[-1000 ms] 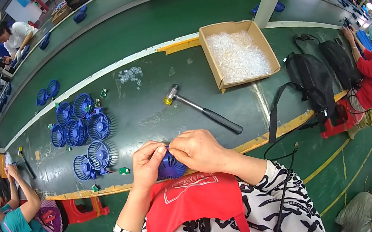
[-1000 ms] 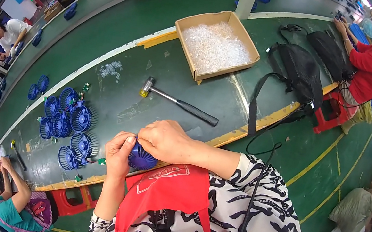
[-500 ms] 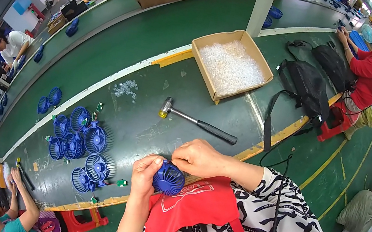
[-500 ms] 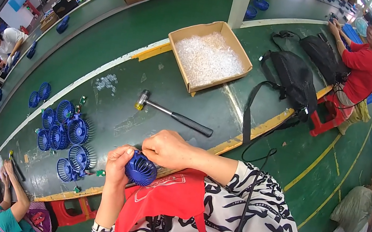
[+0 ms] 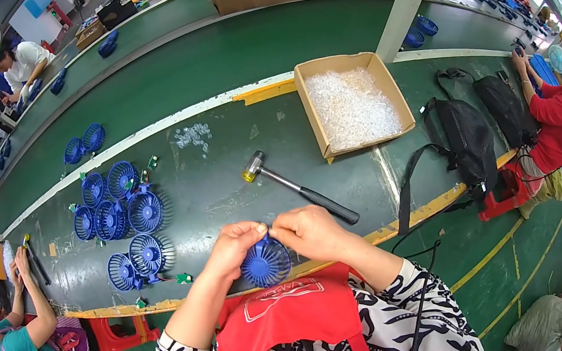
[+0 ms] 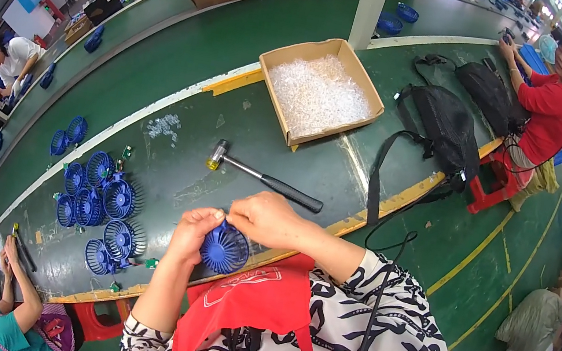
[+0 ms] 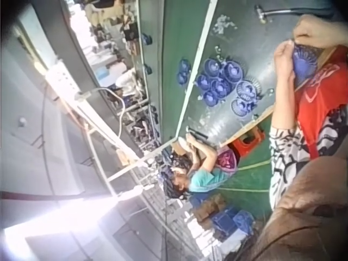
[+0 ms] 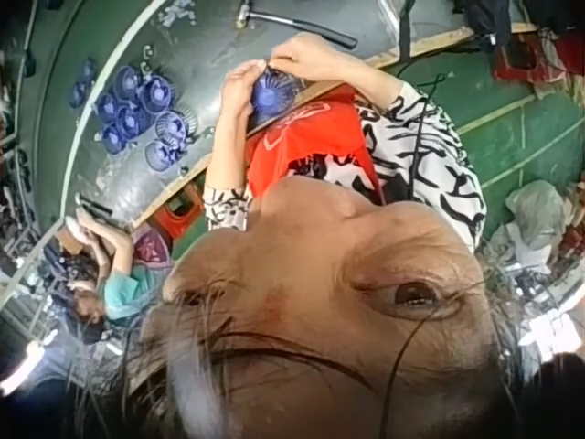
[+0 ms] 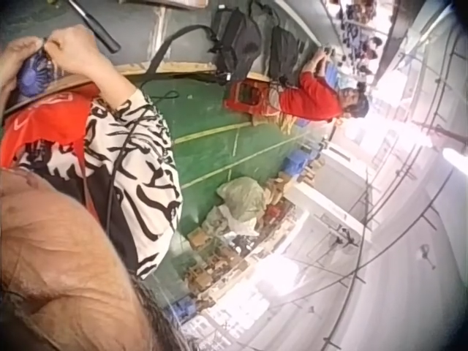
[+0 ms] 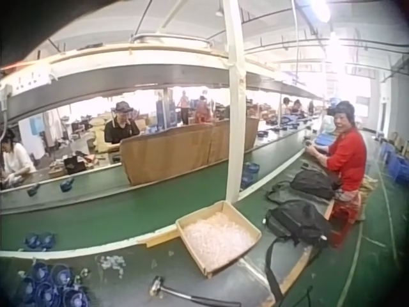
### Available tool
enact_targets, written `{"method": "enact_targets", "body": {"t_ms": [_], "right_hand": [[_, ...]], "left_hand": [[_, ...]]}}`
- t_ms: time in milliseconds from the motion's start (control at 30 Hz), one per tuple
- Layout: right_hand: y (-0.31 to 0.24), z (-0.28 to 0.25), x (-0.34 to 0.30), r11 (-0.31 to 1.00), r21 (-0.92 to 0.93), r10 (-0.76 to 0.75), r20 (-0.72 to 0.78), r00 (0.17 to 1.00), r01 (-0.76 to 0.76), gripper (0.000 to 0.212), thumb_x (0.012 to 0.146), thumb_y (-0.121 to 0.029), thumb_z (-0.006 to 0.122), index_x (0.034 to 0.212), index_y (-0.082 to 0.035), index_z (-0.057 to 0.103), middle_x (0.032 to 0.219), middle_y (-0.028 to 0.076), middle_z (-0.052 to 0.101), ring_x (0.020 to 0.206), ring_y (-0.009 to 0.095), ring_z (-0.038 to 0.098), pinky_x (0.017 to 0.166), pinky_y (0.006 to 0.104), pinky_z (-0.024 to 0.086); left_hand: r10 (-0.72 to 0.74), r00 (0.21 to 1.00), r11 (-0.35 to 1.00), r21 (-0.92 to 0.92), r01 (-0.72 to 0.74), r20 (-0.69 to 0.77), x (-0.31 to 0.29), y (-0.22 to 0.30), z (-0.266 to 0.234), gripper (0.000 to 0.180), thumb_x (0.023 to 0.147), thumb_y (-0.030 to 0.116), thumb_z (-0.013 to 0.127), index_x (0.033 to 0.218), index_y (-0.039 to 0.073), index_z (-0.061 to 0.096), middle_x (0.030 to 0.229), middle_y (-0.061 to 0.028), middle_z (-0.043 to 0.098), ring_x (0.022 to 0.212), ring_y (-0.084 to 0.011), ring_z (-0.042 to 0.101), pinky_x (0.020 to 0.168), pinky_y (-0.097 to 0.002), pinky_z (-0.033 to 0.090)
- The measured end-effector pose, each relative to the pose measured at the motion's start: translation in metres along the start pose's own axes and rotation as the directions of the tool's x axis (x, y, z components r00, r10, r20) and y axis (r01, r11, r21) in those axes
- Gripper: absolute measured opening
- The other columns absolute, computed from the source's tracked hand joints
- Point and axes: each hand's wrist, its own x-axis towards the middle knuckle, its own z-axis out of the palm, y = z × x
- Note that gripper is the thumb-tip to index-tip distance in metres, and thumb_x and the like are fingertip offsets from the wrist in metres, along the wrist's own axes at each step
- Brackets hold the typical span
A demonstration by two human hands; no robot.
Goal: The person assembles portable fan heads by inserting small circuit boards into plastic fan casings by hand, tapping the components together with a small hammer, and placing the assembled units onto the conveyor belt.
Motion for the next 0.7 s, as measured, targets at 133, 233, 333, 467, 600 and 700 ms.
{"method": "enact_targets", "body": {"t_ms": [133, 233, 333, 467, 600, 700], "right_hand": [[0.009, -0.007, 0.016, 0.906, -0.419, -0.073, -0.312, 0.947, -0.068, 0.025, 0.081, -0.023, 0.069, 0.098, -0.005, 0.065, 0.094, 0.012, 0.06, 0.09, 0.033, 0.057, 0.075, 0.0434, 0.05], [0.022, -0.007, 0.024, 0.835, -0.526, -0.024, -0.328, 0.945, -0.161, 0.026, 0.079, -0.019, 0.07, 0.097, -0.002, 0.063, 0.095, 0.014, 0.058, 0.091, 0.032, 0.056, 0.074, 0.0434, 0.05], [0.032, 0.0, 0.026, 0.809, -0.563, 0.016, -0.269, 0.963, -0.17, 0.021, 0.079, -0.017, 0.069, 0.09, -0.001, 0.06, 0.093, 0.014, 0.058, 0.089, 0.032, 0.057, 0.072, 0.0437, 0.051], [0.038, 0.0, 0.024, 0.816, -0.557, 0.003, -0.259, 0.966, -0.152, 0.015, 0.081, -0.014, 0.064, 0.085, -0.001, 0.057, 0.088, 0.016, 0.059, 0.084, 0.035, 0.06, 0.069, 0.0456, 0.052], [0.045, -0.007, 0.023, 0.938, -0.317, 0.061, -0.239, 0.969, -0.138, 0.017, 0.086, -0.008, 0.052, 0.094, 0.003, 0.042, 0.077, 0.026, 0.06, 0.068, 0.044, 0.061, 0.062, 0.0523, 0.049], [0.019, -0.023, 0.018, 0.958, -0.225, 0.118, -0.25, 0.961, -0.176, 0.017, 0.088, -0.006, 0.052, 0.096, 0.004, 0.041, 0.067, 0.025, 0.058, 0.063, 0.044, 0.06, 0.057, 0.0529, 0.046]], "left_hand": [[0.034, 0.995, 0.981, 0.196, -0.015, -0.095, 0.028, 0.028, -0.012, 0.016, 0.088, 0.014, 0.068, 0.077, 0.004, 0.061, 0.066, 0.002, 0.059, 0.056, -0.0063, 0.05, 0.051, -0.0238, 0.04], [0.09, 0.976, 0.92, 0.392, -0.005, -0.197, 0.046, 0.04, -0.023, 0.02, 0.084, 0.015, 0.072, 0.073, 0.004, 0.061, 0.063, 0.0027, 0.057, 0.054, -0.0059, 0.048, 0.049, -0.0245, 0.038], [0.299, 0.913, 0.616, 0.787, 0.036, -0.276, 0.031, 0.049, -0.01, 0.025, 0.084, 0.02, 0.071, 0.073, -0.002, 0.066, 0.064, -0.0071, 0.06, 0.056, -0.0154, 0.055, 0.055, -0.0343, 0.045], [0.581, 0.774, 0.484, 0.872, -0.08, -0.251, 0.016, 0.025, -0.019, 0.032, 0.081, 0.028, 0.072, 0.092, -0.001, 0.068, 0.095, -0.0174, 0.066, 0.094, -0.0327, 0.061, 0.084, -0.0429, 0.047], [0.773, 0.635, 0.133, 0.976, -0.17, 0.006, -0.012, -0.008, -0.012, 0.076, 0.072, 0.034, 0.08, 0.128, -0.004, 0.046, 0.127, -0.0214, 0.051, 0.119, -0.0398, 0.046, 0.103, -0.0471, 0.035], [0.768, 0.64, 0.114, 0.986, -0.125, -0.007, -0.016, -0.014, 0.004, 0.095, 0.064, 0.03, 0.085, 0.137, -0.005, 0.035, 0.129, -0.0218, 0.049, 0.121, -0.04, 0.044, 0.104, -0.0489, 0.031]]}}
